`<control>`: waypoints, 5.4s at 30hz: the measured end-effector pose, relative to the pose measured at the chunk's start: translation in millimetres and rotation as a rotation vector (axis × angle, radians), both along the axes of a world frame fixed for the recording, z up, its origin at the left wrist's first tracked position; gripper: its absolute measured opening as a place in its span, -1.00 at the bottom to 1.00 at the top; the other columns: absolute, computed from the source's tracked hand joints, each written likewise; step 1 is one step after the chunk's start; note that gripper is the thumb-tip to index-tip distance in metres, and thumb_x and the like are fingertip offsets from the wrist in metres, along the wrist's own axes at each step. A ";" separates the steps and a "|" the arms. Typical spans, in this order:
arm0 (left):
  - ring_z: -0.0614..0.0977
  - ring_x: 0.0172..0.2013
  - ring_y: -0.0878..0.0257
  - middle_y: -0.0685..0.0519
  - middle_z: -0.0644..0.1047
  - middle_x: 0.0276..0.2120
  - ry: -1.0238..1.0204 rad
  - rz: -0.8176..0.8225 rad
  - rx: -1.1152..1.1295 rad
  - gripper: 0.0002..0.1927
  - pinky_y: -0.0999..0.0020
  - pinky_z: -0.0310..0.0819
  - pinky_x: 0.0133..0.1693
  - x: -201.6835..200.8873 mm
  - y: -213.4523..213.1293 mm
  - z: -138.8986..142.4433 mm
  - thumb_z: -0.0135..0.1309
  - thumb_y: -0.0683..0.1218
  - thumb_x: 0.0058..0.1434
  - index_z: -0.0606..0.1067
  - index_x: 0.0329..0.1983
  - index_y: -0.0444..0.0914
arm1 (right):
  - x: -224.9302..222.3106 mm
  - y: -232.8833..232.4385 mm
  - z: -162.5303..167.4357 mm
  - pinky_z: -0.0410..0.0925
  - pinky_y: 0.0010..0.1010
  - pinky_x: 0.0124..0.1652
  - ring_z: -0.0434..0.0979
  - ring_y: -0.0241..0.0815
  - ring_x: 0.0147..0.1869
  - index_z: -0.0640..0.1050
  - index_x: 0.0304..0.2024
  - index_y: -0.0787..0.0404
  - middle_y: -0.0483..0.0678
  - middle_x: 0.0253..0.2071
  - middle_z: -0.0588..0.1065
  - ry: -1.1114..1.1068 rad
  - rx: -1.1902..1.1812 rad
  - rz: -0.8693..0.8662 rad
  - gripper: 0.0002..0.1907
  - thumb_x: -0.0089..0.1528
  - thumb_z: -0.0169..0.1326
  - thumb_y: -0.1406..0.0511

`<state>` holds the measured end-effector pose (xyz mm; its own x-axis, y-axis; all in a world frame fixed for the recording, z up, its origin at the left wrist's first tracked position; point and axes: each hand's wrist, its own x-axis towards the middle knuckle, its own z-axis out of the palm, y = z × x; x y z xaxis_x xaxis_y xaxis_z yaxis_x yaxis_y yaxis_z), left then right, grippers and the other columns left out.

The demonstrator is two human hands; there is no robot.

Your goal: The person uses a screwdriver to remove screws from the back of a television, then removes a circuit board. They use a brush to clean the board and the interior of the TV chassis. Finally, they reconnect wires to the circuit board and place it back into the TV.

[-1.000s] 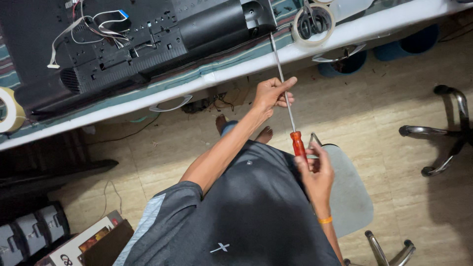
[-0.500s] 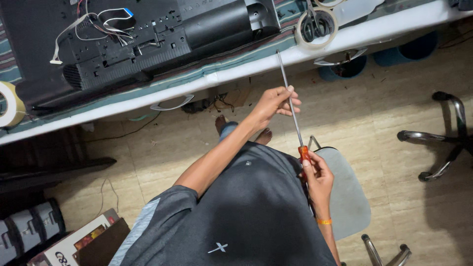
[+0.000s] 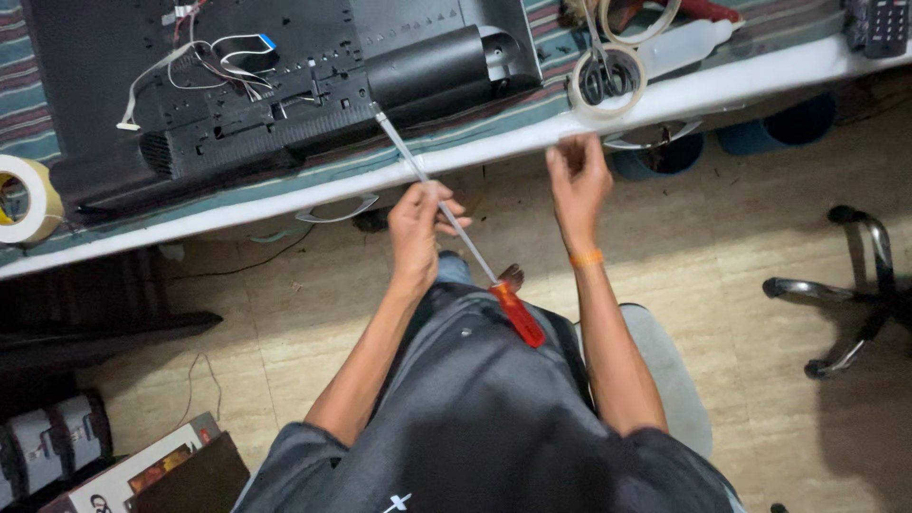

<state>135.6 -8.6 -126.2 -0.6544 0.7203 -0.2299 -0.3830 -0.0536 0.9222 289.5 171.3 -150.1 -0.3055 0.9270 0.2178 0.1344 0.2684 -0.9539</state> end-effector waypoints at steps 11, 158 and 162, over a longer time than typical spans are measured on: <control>0.69 -0.45 0.22 -0.01 0.59 -0.42 -0.053 0.198 0.032 -0.73 0.49 0.53 -0.45 -13.8 -45.2 16.4 -0.01 0.02 0.47 0.48 -0.18 -0.29 | -89.6 36.4 -1.1 0.20 -0.07 0.08 0.43 0.01 0.03 0.39 0.11 0.17 -0.05 -0.17 0.49 -0.302 0.434 -0.190 -0.54 0.19 0.20 0.45; 0.67 -0.30 0.30 -0.02 0.64 -0.29 0.055 0.324 -0.191 -0.66 0.41 0.58 -0.26 -59.4 -109.9 -3.1 -0.04 0.03 0.44 0.54 -0.05 -0.34 | 10.1 157.5 32.4 0.40 -0.21 -0.04 0.54 0.02 0.12 0.65 0.01 0.38 0.12 -0.01 0.55 -0.272 0.550 -0.021 -0.76 0.35 0.10 0.37; 0.68 -0.31 0.32 0.01 0.65 -0.30 0.163 0.299 -0.158 -0.69 0.43 0.58 -0.26 -105.5 -110.7 -2.0 -0.01 0.00 0.44 0.57 -0.07 -0.35 | -47.1 91.7 46.2 0.38 -0.32 -0.10 0.51 -0.10 -0.04 0.65 -0.01 0.36 0.08 -0.08 0.56 -0.272 0.497 0.057 -0.82 0.41 0.10 0.39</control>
